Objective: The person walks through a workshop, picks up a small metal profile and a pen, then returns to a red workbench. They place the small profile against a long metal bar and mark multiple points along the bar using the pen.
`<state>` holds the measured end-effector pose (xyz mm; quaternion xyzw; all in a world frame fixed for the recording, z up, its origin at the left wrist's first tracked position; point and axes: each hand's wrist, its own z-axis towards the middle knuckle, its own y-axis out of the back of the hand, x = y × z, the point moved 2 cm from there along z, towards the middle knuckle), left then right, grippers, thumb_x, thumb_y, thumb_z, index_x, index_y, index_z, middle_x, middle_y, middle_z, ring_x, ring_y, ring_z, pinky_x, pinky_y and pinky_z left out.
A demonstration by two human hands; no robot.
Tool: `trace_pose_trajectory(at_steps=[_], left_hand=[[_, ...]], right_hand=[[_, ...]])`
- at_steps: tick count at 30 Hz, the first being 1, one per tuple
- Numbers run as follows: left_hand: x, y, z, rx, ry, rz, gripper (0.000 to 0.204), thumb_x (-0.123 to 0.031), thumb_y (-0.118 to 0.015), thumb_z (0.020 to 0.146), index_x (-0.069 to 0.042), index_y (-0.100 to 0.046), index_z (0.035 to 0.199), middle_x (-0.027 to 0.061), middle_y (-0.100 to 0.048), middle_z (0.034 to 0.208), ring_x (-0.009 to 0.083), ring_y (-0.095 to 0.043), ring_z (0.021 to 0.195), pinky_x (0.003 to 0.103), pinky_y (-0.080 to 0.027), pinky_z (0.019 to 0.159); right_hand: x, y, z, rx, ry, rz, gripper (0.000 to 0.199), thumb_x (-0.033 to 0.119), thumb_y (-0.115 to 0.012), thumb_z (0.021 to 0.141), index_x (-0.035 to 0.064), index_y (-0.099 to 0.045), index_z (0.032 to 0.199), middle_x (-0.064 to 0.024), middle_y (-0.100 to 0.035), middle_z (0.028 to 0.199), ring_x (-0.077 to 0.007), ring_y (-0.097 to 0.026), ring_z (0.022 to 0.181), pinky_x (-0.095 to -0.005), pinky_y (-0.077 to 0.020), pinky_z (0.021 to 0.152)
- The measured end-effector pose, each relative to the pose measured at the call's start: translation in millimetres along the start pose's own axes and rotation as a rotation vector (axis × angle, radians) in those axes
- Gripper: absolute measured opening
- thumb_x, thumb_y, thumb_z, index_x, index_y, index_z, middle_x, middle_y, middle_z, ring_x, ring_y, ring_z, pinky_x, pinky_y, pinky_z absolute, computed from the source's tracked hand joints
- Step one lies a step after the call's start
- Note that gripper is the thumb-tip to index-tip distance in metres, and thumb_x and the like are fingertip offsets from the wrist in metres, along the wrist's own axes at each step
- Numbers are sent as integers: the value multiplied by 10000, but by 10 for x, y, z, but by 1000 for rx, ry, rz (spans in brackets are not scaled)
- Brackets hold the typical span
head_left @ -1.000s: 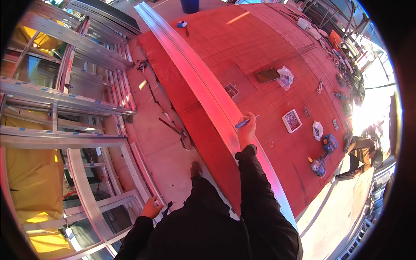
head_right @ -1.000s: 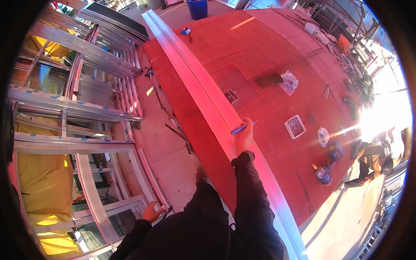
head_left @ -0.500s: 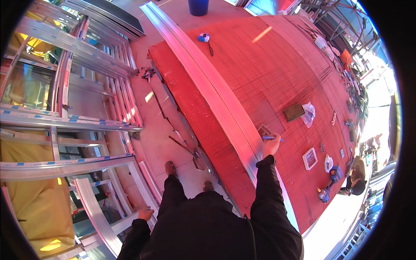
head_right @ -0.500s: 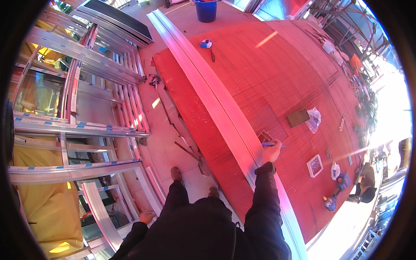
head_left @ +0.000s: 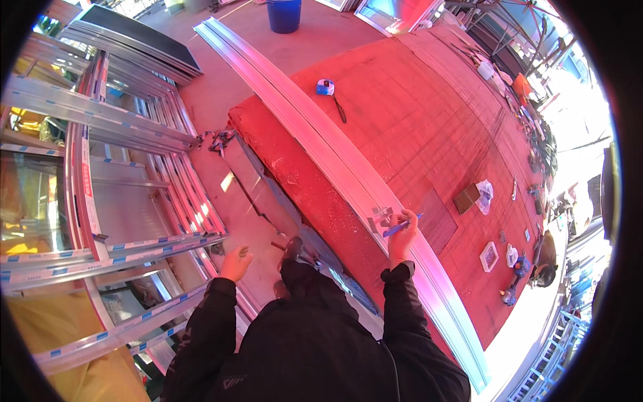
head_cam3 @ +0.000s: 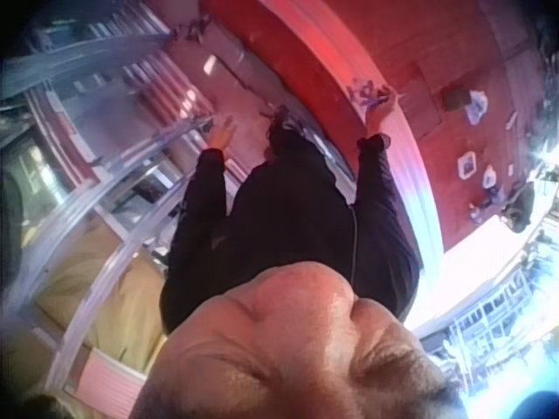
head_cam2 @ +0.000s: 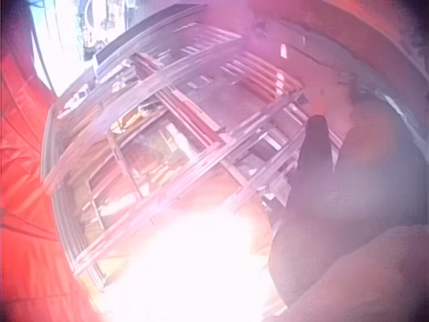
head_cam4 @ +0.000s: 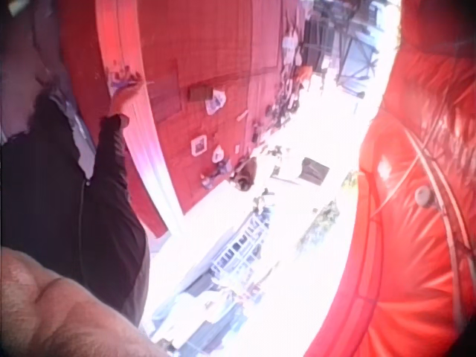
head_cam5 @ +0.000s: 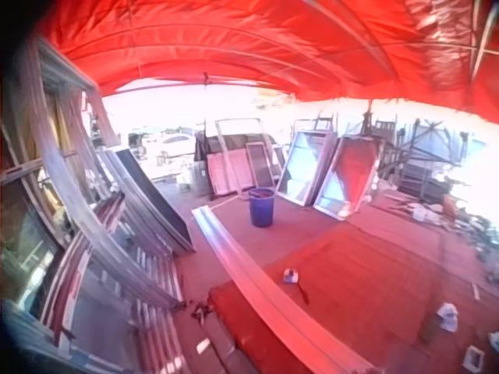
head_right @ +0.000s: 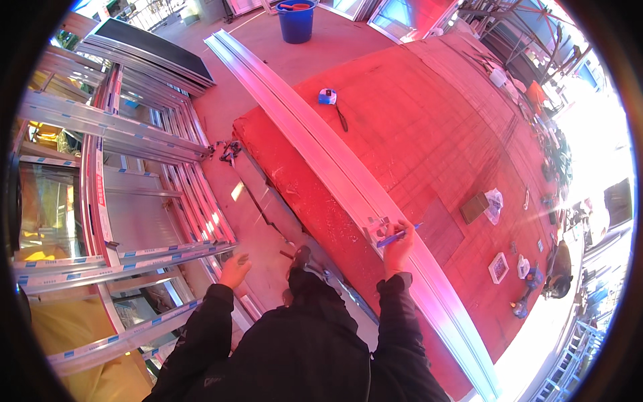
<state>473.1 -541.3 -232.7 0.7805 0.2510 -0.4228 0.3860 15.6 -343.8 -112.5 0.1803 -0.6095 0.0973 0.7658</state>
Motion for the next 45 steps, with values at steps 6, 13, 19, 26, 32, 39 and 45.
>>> trace_pose_trajectory(at_steps=[6,13,19,26,32,39,45], left_hand=[[-1020,-6,1242,197,-101,97,495,-225,-697,922,4,-584,1347,208,-687,1249,309,-681,1150,393,-530,986],[-2257,-14,2677,163,-367,136,493,-160,-724,891,-32,-585,1346,180,-672,1257,292,-693,1060,375,-552,919],[-3305,-244,4352,9,-766,337,589,-115,-745,853,-50,-519,1393,194,-627,1302,353,-650,1112,414,-549,922],[-3892,-768,5818,227,-875,652,904,-280,-826,765,-112,-357,1520,193,-453,1490,377,-565,1278,478,-525,993],[-3962,-1013,6270,464,-1013,736,796,-317,-816,765,-106,-468,1449,137,-552,1400,338,-592,1247,460,-531,986],[-4183,-1577,6731,480,-1112,557,733,-217,-802,789,-88,-482,1436,151,-523,1447,335,-560,1285,442,-487,1050],[-4176,-1145,5716,633,-1358,371,764,-199,-823,779,-42,-487,1446,216,-470,1501,384,-501,1348,454,-392,1151]], right_hand=[[43,-1074,220,-7,22,-105,249,15,-740,898,41,-612,1110,-34,-663,845,-107,-615,751,-262,-496,665],[240,-1667,451,-46,-63,-12,251,-2,-730,905,40,-604,1119,-48,-666,895,-102,-622,790,-265,-515,709],[519,-1891,493,-171,-110,-30,263,-19,-716,919,40,-592,1143,-46,-663,908,-105,-628,808,-259,-516,719],[639,-2440,495,-475,-140,-162,317,-45,-715,917,53,-581,1187,-49,-666,937,-104,-621,818,-252,-518,745],[898,-3097,436,-674,-169,-155,330,-46,-686,942,52,-558,1230,-41,-660,963,-106,-638,884,-253,-520,809],[1062,-3255,344,-791,-220,-141,305,-33,-699,941,55,-568,1202,-28,-658,949,-83,-620,854,-227,-504,781],[1053,-3213,375,-772,-267,-247,314,-44,-700,933,60,-565,1197,-17,-642,913,-74,-600,814,-222,-488,733]])
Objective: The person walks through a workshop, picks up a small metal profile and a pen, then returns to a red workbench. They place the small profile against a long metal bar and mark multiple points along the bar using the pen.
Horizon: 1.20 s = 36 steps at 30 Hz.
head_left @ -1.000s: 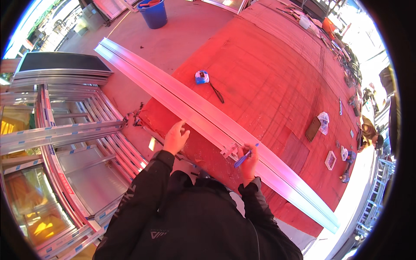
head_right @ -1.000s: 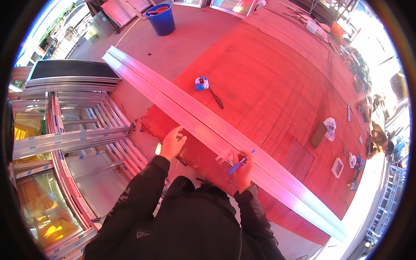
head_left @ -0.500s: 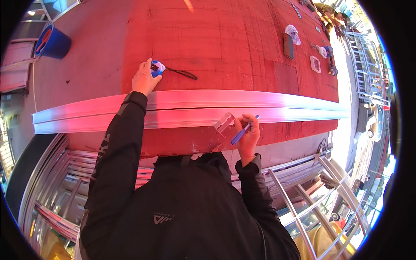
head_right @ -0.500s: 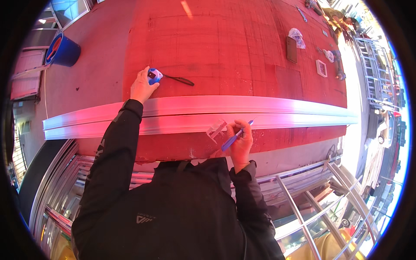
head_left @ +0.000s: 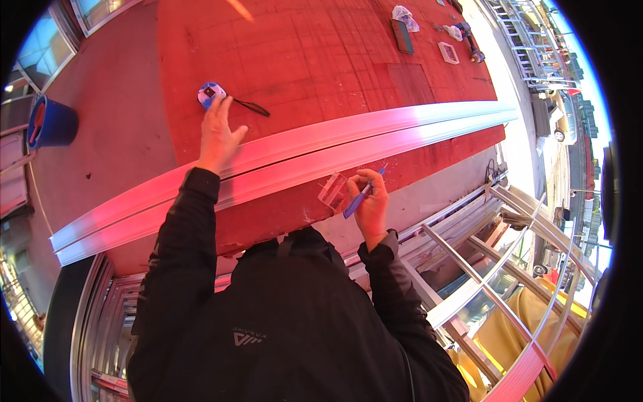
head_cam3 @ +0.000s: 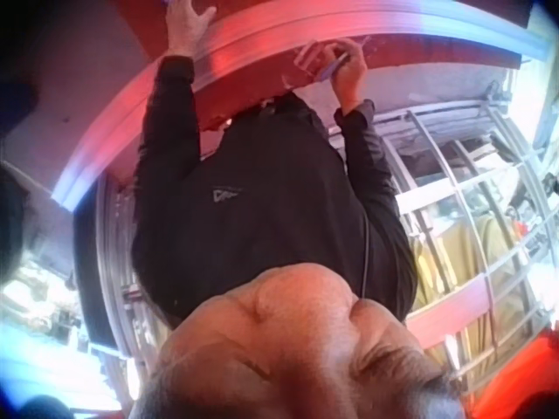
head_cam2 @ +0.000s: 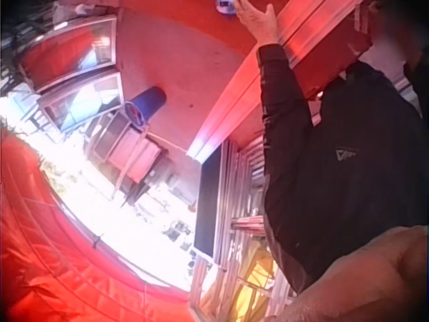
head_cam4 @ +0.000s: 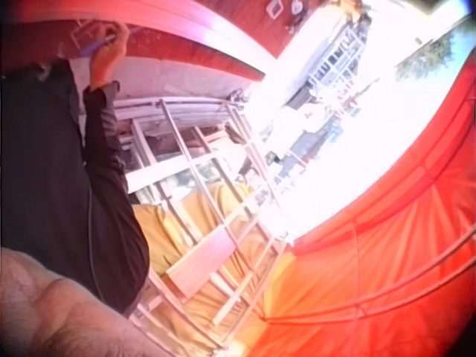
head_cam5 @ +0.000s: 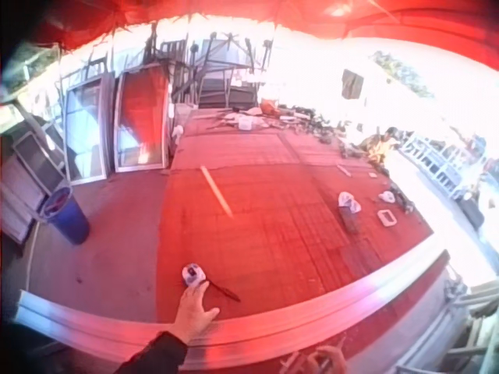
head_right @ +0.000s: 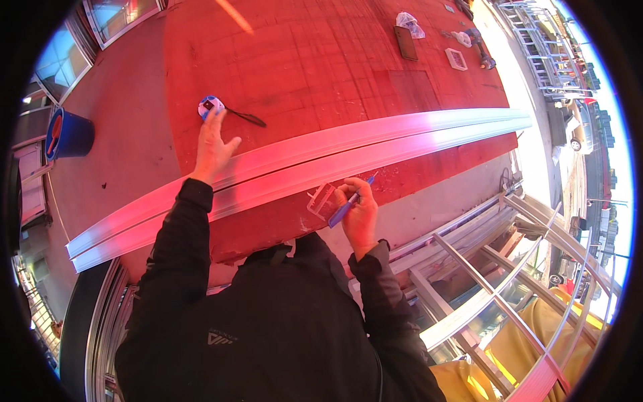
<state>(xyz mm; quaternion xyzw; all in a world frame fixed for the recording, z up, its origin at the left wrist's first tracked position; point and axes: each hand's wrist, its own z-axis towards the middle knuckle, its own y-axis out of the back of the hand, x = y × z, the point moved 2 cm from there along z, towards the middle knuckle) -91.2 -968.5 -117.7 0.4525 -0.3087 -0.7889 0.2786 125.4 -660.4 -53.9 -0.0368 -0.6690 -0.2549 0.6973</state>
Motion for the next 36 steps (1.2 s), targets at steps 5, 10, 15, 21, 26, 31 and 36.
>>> trace_pose_trajectory(at_steps=[5,10,15,21,26,31,36], left_hand=[[-1252,134,-835,564,-102,-447,903,-169,-869,749,-30,-413,1515,196,-461,1523,364,-443,1419,438,-365,1179],[-1763,213,-1007,470,-52,-595,995,-241,-928,686,-10,-407,1501,228,-527,1435,400,-502,1348,462,-403,1132],[-1843,229,-987,404,-61,-677,998,-265,-950,676,-31,-420,1489,210,-560,1375,391,-553,1273,468,-439,1083],[-1713,382,-1012,440,104,-755,1017,-283,-967,645,-54,-428,1477,200,-602,1298,373,-599,1212,447,-475,1035],[-1660,413,-1015,381,96,-752,1004,-285,-967,644,-42,-437,1461,201,-618,1263,365,-624,1175,441,-488,1018],[-1666,364,-979,461,196,-904,958,-239,-929,708,-37,-411,1487,175,-596,1306,309,-606,1202,412,-490,1028],[-1669,457,-1010,668,428,-1252,795,-190,-807,882,-42,-358,1522,135,-555,1367,199,-592,1203,352,-541,968]], right_hand=[[11,2,28,135,-3,19,332,-49,-693,929,56,-553,1211,-21,-631,898,-73,-591,799,-221,-483,709],[98,-94,74,244,-24,88,307,-30,-721,901,48,-590,1168,-22,-655,870,-77,-602,783,-244,-507,687],[245,-140,140,338,-34,89,360,-5,-754,881,54,-586,1194,-43,-685,924,-95,-636,823,-263,-530,728],[572,-175,81,484,-10,9,608,49,-847,791,51,-555,1325,-110,-658,1190,-186,-649,1082,-334,-534,914],[783,-226,26,595,20,-48,786,48,-880,742,39,-495,1427,-138,-594,1335,-229,-600,1232,-362,-510,1013],[736,-205,53,633,-74,62,794,42,-863,766,50,-461,1451,-141,-595,1344,-226,-592,1243,-370,-516,1009],[553,-233,54,519,-239,253,712,106,-844,827,50,-456,1421,-160,-589,1351,-252,-597,1236,-357,-529,983]])
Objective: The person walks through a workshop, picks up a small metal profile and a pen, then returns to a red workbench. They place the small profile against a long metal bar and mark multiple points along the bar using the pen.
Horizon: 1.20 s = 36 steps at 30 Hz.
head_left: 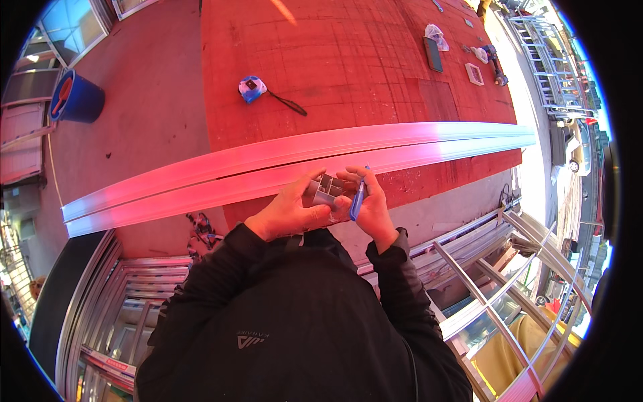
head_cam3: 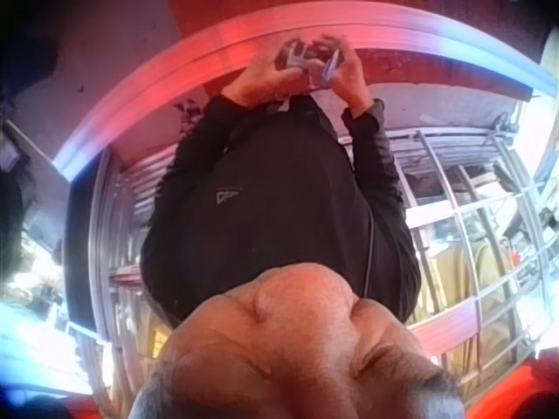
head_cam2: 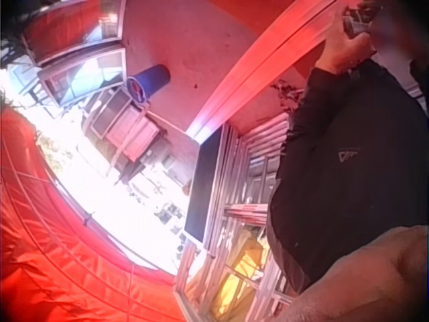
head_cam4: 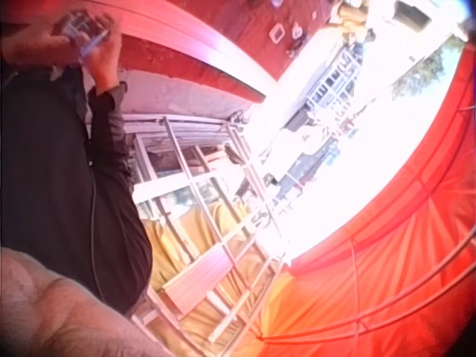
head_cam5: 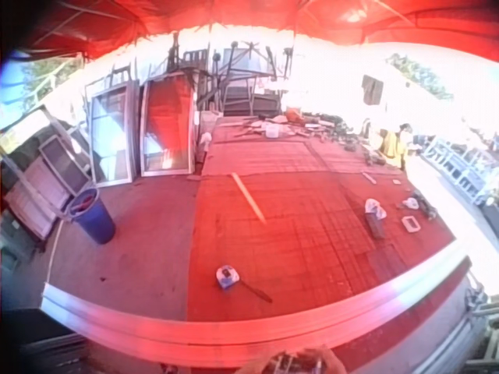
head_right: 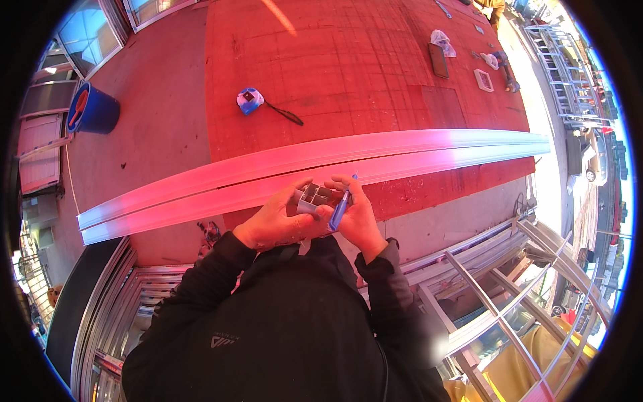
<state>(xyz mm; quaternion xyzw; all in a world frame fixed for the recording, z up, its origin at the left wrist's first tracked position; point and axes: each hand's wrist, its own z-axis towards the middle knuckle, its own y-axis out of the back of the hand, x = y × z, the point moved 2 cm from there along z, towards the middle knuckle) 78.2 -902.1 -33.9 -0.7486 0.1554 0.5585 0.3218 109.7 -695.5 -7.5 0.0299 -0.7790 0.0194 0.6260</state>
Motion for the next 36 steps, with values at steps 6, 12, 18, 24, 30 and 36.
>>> trace_pose_trajectory(at_steps=[6,12,18,24,30,36], left_hand=[[159,89,91,-118,233,-55,518,-478,-671,975,-18,-633,1212,59,-667,1017,136,-627,875,287,-522,751],[208,79,89,-74,348,-268,485,-516,-572,1029,-44,-677,1053,0,-645,847,72,-576,695,245,-474,599],[36,173,-34,-113,507,-144,460,-457,-516,1070,-23,-653,1141,57,-693,901,121,-646,700,275,-513,589],[243,160,-67,-151,437,-215,513,-507,-464,1078,-45,-686,1048,18,-646,769,83,-576,608,251,-456,527],[610,544,-234,-530,-26,897,259,-257,-735,921,-64,-668,1080,61,-647,830,219,-635,741,353,-517,685],[875,1020,-616,-568,-90,1350,328,-107,-793,740,-105,-670,1044,67,-617,1015,302,-594,1022,443,-467,911]], right_hand=[[75,-39,18,-93,264,-255,681,115,-865,794,62,-505,1369,-170,-565,1439,-297,-561,1327,-399,-475,1061],[133,-191,-22,48,510,-641,720,81,-889,689,87,-563,1330,-172,-558,1465,-368,-534,1350,-439,-421,1104],[41,-141,-27,53,423,-558,763,83,-886,691,90,-550,1376,-157,-566,1459,-370,-541,1337,-427,-443,1099],[-55,-106,-37,44,327,-574,797,104,-905,676,88,-552,1390,-151,-582,1430,-380,-563,1292,-426,-455,1089],[-314,217,-208,-77,132,-550,804,126,-930,657,63,-558,1368,-151,-615,1339,-334,-590,1248,-407,-479,1049],[-420,380,-452,-183,35,-527,816,90,-943,631,43,-541,1339,-140,-608,1233,-290,-607,1135,-394,-499,979]])
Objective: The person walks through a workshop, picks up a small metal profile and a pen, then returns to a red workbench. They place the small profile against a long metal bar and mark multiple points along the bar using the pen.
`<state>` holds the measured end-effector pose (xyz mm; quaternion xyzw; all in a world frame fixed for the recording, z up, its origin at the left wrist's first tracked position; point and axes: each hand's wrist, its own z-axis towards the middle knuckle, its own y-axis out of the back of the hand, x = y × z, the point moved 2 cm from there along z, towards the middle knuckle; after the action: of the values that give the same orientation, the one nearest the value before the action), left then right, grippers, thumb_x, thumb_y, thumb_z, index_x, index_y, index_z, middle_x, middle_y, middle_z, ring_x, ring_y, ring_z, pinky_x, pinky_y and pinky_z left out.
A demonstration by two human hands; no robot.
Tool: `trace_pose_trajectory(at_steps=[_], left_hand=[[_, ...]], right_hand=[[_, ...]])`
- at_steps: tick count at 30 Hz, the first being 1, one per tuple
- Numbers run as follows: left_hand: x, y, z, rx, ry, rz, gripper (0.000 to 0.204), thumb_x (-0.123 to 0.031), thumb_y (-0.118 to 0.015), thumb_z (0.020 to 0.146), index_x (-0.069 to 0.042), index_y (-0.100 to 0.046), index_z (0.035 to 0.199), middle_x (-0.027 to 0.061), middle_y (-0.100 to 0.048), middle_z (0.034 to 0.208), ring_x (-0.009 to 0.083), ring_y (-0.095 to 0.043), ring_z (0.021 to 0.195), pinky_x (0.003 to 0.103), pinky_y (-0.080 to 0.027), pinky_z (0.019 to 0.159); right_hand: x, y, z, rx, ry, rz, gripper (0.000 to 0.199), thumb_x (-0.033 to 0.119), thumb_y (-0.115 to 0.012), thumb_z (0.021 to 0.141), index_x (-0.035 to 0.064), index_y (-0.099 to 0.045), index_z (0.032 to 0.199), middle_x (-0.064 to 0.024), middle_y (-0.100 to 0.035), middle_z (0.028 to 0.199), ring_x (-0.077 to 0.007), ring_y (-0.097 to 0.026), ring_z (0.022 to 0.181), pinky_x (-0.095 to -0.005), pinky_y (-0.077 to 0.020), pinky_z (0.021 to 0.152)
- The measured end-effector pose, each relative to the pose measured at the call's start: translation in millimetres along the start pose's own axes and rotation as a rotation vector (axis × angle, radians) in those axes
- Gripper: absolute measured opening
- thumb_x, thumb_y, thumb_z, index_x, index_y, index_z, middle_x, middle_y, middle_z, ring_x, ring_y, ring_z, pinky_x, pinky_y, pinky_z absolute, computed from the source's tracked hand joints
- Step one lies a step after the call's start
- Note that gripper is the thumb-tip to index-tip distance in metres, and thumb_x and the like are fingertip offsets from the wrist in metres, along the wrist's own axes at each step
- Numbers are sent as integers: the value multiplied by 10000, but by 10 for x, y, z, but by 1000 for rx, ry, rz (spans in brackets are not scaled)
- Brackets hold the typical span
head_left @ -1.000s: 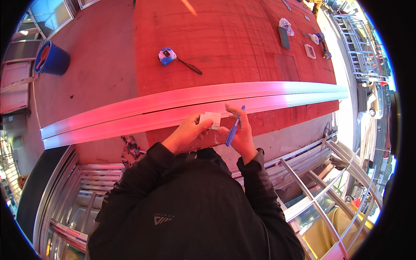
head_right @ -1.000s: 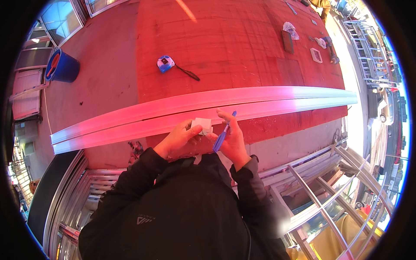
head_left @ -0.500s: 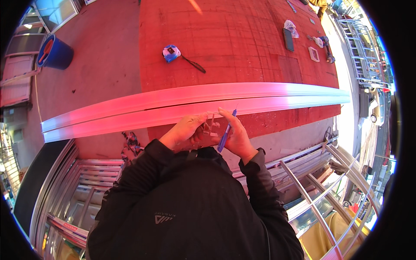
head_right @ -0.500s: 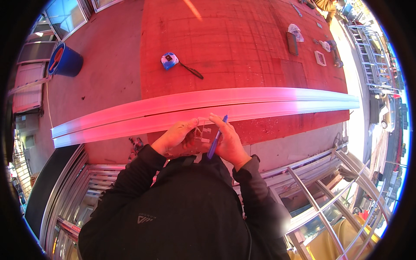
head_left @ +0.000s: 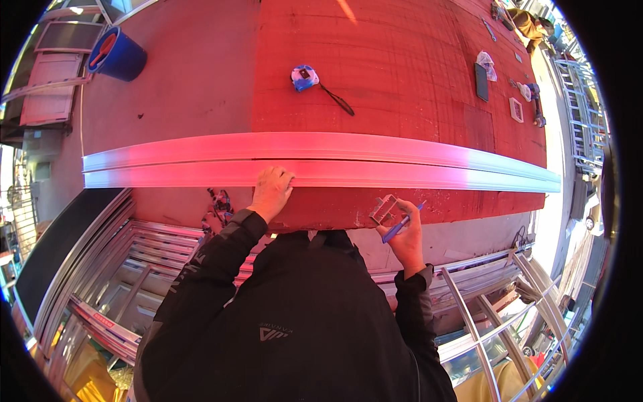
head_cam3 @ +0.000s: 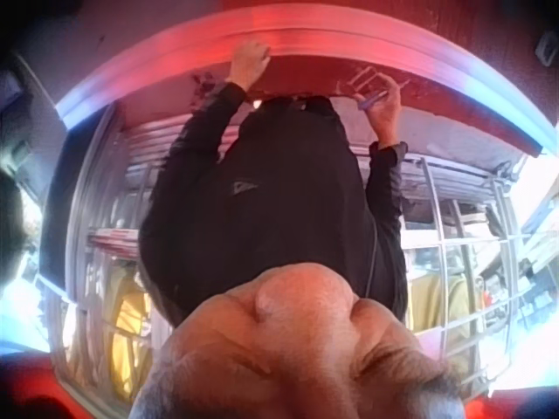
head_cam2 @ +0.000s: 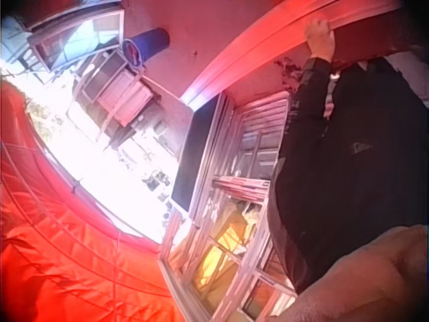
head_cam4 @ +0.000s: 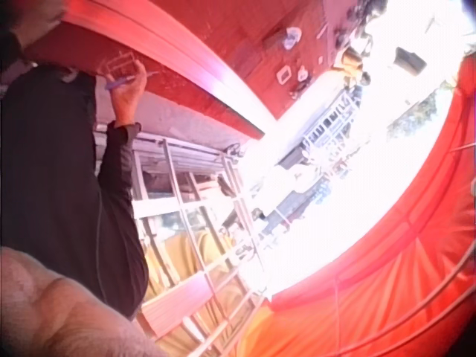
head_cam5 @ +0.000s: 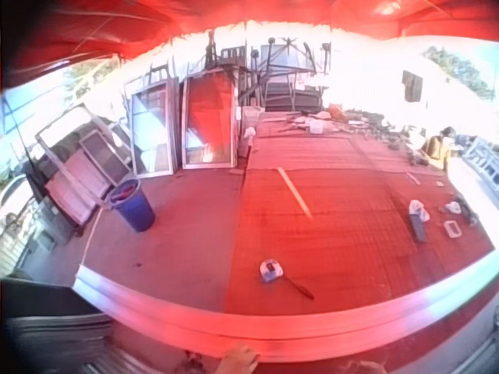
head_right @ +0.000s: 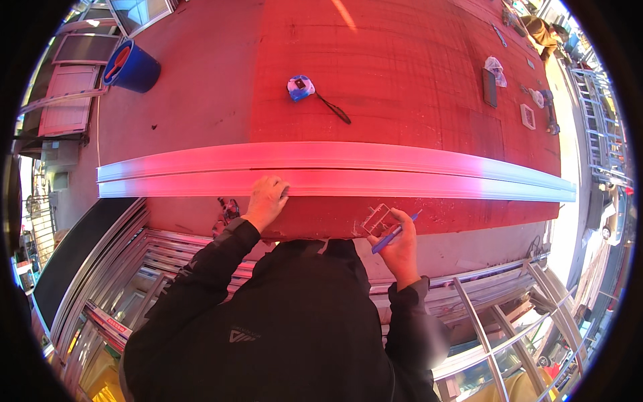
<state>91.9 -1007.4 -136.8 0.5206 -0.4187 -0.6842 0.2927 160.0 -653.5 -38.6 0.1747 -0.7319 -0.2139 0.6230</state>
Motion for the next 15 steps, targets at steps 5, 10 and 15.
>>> trace_pose_trajectory(at_steps=[5,10,15], left_hand=[[82,-6,-49,-38,-22,1,369,-87,-817,711,-111,-650,1039,58,-595,1012,287,-589,1019,424,-456,922],[123,-9,-16,-30,-14,-32,376,-78,-821,702,-113,-650,1035,64,-606,1014,289,-589,1023,420,-458,933],[119,-18,-103,17,-17,-91,374,-85,-821,698,-96,-652,1032,73,-620,1010,297,-591,1026,427,-468,935]], right_hand=[[-59,-175,57,-53,95,-44,795,89,-939,630,58,-541,1317,-127,-572,1237,-288,-568,1145,-399,-482,983],[-42,-406,176,-5,84,-55,806,106,-938,632,70,-534,1329,-130,-562,1249,-302,-549,1179,-406,-466,997],[72,-677,507,54,155,22,814,102,-931,639,70,-525,1343,-156,-560,1250,-321,-547,1172,-424,-461,997]])
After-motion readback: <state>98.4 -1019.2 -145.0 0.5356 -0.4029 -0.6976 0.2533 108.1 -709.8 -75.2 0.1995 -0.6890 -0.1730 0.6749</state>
